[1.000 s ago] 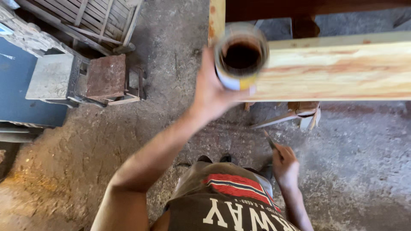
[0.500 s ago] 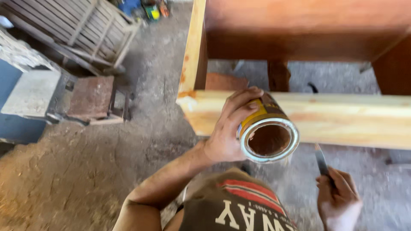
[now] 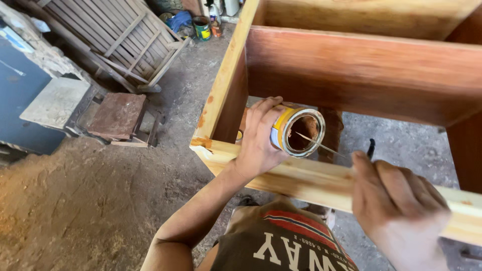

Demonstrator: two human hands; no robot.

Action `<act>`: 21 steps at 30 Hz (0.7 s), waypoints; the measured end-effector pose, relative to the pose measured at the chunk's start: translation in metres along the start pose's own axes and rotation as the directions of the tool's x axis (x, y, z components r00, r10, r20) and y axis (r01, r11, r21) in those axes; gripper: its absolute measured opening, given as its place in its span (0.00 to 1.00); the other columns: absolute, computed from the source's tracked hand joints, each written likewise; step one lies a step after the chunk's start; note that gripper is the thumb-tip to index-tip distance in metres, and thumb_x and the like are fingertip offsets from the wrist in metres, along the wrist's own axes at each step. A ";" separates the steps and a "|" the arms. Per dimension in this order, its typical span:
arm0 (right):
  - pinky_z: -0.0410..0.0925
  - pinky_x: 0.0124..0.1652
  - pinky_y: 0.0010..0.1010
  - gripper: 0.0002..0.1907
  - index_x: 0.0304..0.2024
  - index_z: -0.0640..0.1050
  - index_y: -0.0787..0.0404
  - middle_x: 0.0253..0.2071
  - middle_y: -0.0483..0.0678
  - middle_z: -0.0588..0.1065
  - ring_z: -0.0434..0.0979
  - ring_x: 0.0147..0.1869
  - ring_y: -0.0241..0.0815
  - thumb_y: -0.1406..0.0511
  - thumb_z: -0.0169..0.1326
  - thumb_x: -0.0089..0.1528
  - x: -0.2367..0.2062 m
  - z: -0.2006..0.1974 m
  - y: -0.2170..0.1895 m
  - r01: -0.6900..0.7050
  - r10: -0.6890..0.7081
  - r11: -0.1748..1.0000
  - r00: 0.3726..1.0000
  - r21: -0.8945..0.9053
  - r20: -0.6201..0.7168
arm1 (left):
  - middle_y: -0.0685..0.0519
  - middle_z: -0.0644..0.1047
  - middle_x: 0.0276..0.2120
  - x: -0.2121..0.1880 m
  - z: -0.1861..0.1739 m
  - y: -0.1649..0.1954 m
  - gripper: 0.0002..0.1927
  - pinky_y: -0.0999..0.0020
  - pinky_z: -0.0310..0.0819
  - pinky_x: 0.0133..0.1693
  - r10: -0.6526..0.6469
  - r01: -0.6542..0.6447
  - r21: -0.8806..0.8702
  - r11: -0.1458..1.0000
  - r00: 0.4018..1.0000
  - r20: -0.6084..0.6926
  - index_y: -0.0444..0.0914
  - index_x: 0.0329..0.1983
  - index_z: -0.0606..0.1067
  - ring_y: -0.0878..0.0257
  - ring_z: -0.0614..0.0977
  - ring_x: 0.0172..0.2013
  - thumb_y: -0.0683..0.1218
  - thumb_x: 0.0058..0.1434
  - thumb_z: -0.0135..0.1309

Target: The person sits on the floor holding a can of wood stain and uses a small knife-like tool to spread stain onto the raw wood edges and frame of a wooden cabinet, working along the rails and inner dividers.

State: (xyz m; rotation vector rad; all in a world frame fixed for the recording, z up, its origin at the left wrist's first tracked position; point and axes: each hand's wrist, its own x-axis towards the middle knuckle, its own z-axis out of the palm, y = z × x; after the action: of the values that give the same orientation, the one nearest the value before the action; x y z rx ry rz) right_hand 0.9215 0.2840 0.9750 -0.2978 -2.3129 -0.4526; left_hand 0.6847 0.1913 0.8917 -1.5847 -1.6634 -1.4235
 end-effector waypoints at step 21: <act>0.66 0.34 0.23 0.05 0.32 0.80 0.61 0.31 0.45 0.75 0.74 0.34 0.36 0.66 0.56 0.55 0.083 0.075 -0.005 0.655 -0.619 0.705 0.755 -0.271 0.216 | 0.40 0.67 0.61 0.004 -0.005 -0.005 0.44 0.46 0.63 0.61 -0.192 0.178 0.148 0.973 0.978 0.086 0.39 0.65 0.65 0.41 0.70 0.61 0.48 0.45 0.72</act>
State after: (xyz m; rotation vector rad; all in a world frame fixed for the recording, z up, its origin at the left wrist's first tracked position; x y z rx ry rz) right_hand 0.8146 0.3166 0.9841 0.3682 -2.3940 -1.2121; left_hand 0.6776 0.1894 0.8957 -1.4764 -1.9689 -1.3007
